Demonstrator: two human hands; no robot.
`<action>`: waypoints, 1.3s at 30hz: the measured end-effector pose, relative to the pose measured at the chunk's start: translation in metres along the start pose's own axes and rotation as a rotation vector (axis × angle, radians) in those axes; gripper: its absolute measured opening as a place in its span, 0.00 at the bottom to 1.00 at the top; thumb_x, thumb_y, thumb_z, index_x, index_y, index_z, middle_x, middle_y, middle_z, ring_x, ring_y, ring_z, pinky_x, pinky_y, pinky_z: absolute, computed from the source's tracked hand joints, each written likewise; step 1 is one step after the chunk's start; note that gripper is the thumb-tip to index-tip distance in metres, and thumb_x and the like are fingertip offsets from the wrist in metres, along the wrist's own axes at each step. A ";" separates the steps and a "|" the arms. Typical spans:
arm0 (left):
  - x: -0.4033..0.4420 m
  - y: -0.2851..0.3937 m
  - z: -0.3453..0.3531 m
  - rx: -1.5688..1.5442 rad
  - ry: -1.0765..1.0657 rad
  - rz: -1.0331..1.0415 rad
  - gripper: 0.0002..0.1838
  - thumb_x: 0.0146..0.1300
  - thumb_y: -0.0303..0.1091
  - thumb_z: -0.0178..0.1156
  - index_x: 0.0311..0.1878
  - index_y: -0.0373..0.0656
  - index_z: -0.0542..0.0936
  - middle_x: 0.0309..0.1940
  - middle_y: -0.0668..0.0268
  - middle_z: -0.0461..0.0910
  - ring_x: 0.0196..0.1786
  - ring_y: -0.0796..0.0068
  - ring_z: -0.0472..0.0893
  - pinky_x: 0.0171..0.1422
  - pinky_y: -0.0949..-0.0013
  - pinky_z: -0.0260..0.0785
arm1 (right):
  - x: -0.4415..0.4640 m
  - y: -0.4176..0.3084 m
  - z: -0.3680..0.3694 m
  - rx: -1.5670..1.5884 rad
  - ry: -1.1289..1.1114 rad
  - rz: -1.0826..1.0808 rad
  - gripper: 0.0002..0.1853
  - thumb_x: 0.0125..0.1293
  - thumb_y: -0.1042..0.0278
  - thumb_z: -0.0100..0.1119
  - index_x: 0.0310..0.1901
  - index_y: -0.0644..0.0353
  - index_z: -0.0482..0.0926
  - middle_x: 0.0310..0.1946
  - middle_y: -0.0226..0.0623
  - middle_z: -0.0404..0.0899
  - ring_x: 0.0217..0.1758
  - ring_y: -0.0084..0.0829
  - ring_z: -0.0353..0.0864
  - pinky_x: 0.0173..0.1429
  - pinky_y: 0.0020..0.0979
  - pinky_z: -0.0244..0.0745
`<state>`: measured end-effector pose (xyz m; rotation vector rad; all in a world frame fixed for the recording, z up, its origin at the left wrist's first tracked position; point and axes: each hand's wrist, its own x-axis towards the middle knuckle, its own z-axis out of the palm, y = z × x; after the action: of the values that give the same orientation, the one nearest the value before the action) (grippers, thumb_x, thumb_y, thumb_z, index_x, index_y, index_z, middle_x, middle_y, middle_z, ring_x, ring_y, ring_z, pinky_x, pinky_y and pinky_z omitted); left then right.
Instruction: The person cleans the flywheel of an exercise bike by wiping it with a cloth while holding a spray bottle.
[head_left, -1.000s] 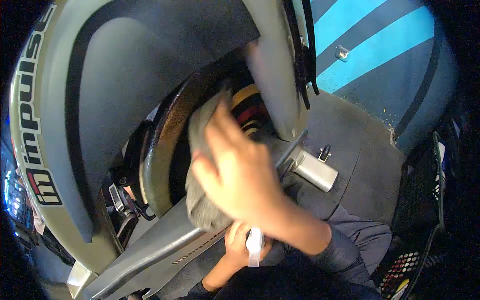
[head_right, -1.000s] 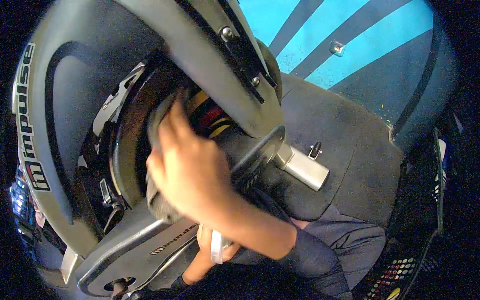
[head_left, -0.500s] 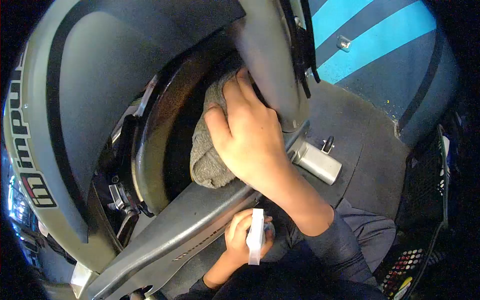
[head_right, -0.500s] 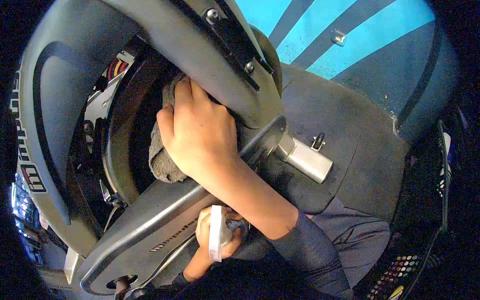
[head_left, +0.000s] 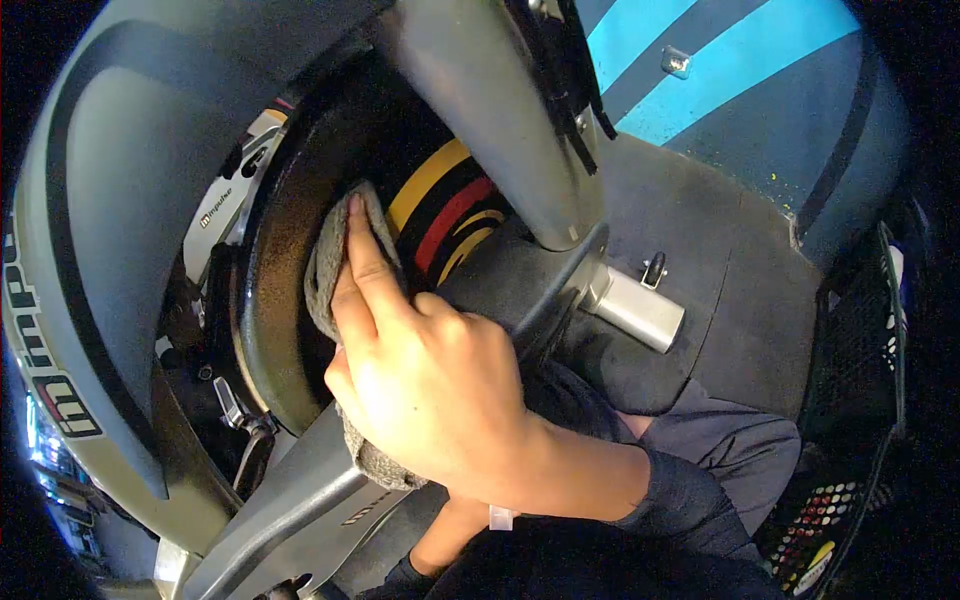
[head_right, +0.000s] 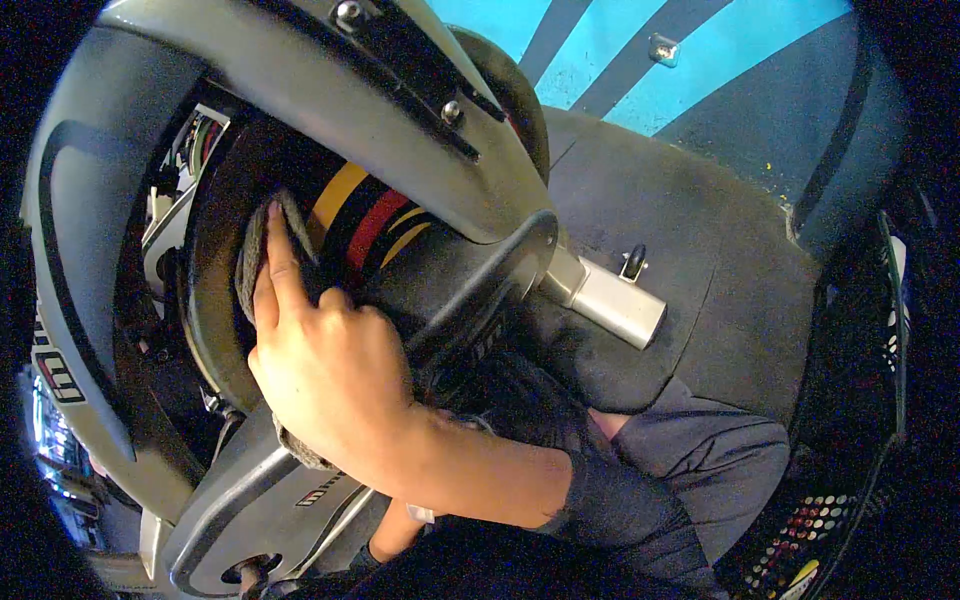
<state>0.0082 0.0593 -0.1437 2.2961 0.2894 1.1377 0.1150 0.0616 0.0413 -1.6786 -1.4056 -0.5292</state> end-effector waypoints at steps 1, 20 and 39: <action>0.003 0.002 -0.001 0.011 0.008 0.018 0.30 0.39 0.29 0.70 0.50 0.37 0.71 0.39 0.55 0.78 0.37 0.59 0.80 0.42 0.63 0.74 | 0.002 0.003 0.003 0.006 -0.004 0.000 0.26 0.48 0.59 0.63 0.46 0.70 0.78 0.63 0.58 0.65 0.19 0.29 0.78 0.22 0.29 0.77; -0.001 0.002 0.003 -0.074 0.010 -0.052 0.25 0.41 0.31 0.71 0.45 0.38 0.75 0.37 0.60 0.80 0.37 0.61 0.82 0.42 0.64 0.75 | -0.001 -0.010 -0.008 -0.009 -0.251 0.041 0.37 0.53 0.52 0.61 0.53 0.83 0.70 0.58 0.76 0.62 0.22 0.33 0.83 0.21 0.30 0.78; 0.042 0.037 -0.015 0.039 0.110 0.084 0.30 0.38 0.23 0.68 0.49 0.36 0.70 0.35 0.56 0.80 0.37 0.58 0.80 0.42 0.62 0.75 | 0.011 0.028 -0.008 -0.057 -0.178 0.185 0.26 0.56 0.57 0.56 0.47 0.75 0.74 0.58 0.64 0.68 0.31 0.50 0.84 0.34 0.42 0.81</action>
<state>0.0205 0.0521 -0.0882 2.3028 0.2609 1.3140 0.1459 0.0612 0.0445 -1.9187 -1.3521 -0.3244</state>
